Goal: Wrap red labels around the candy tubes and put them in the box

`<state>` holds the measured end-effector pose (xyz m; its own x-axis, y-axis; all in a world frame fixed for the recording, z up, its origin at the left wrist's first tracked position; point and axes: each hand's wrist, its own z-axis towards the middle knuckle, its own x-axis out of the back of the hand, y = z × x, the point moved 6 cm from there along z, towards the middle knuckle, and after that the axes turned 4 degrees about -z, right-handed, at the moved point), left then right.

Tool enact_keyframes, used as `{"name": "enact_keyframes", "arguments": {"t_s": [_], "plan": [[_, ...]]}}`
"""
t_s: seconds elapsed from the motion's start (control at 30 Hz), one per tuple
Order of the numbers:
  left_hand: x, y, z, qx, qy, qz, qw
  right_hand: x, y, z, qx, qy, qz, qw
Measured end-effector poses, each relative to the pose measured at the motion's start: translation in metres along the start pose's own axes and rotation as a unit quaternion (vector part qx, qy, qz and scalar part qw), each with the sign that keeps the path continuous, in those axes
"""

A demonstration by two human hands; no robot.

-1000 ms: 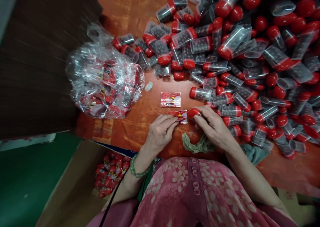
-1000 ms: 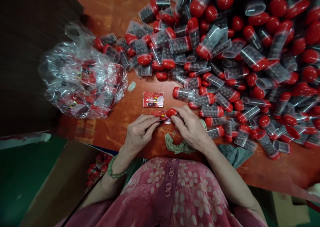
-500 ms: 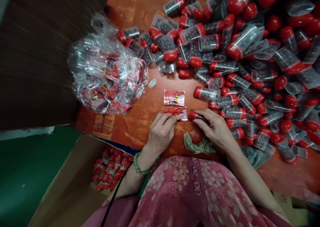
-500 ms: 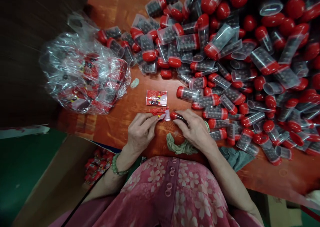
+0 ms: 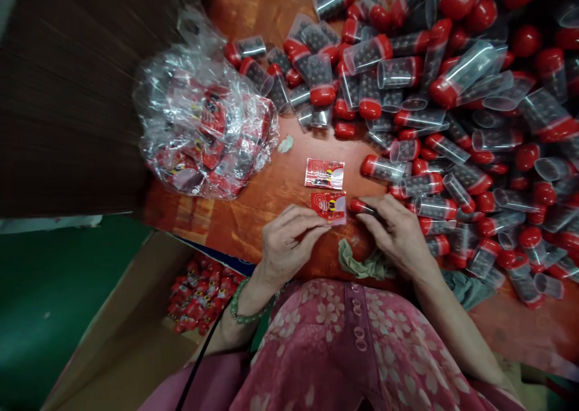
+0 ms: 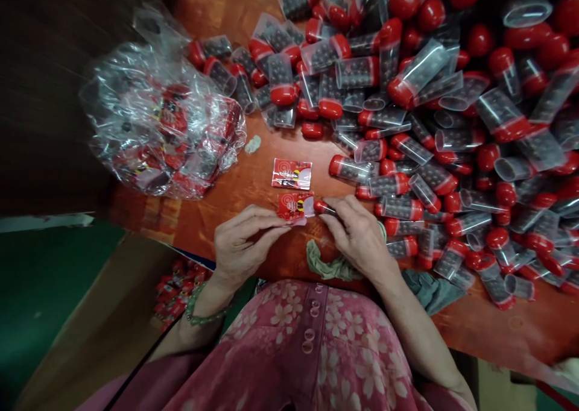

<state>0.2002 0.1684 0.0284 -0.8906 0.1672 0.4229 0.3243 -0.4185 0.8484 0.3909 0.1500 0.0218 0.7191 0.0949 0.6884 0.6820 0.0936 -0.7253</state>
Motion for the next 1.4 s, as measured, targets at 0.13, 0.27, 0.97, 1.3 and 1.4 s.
{"name": "enact_keyframes", "arguments": {"t_s": [0.13, 0.27, 0.97, 1.3, 1.4], "plan": [[0.004, 0.003, 0.000, 0.010, 0.007, -0.025, 1.000, 0.026, -0.012, -0.005, 0.022, 0.032, 0.092, 0.995], [0.002, 0.005, 0.001, 0.008, -0.008, -0.048, 0.999, 0.028, -0.027, -0.005, 0.066, -0.014, 0.119, 0.991], [-0.014, 0.000, -0.008, 0.043, -0.142, -0.096, 0.984, -0.006, -0.036, 0.001, 0.079, -0.275, 0.026, 0.958], [-0.011, -0.026, -0.014, 0.283, -0.064, -0.360, 0.887, -0.004, -0.012, -0.003, -0.133, -0.187, 0.254, 0.940], [-0.028, -0.022, -0.021, 0.346, -0.030, -0.485, 0.803, -0.009, -0.004, -0.005, -0.194, -0.144, 0.341, 0.908]]}}
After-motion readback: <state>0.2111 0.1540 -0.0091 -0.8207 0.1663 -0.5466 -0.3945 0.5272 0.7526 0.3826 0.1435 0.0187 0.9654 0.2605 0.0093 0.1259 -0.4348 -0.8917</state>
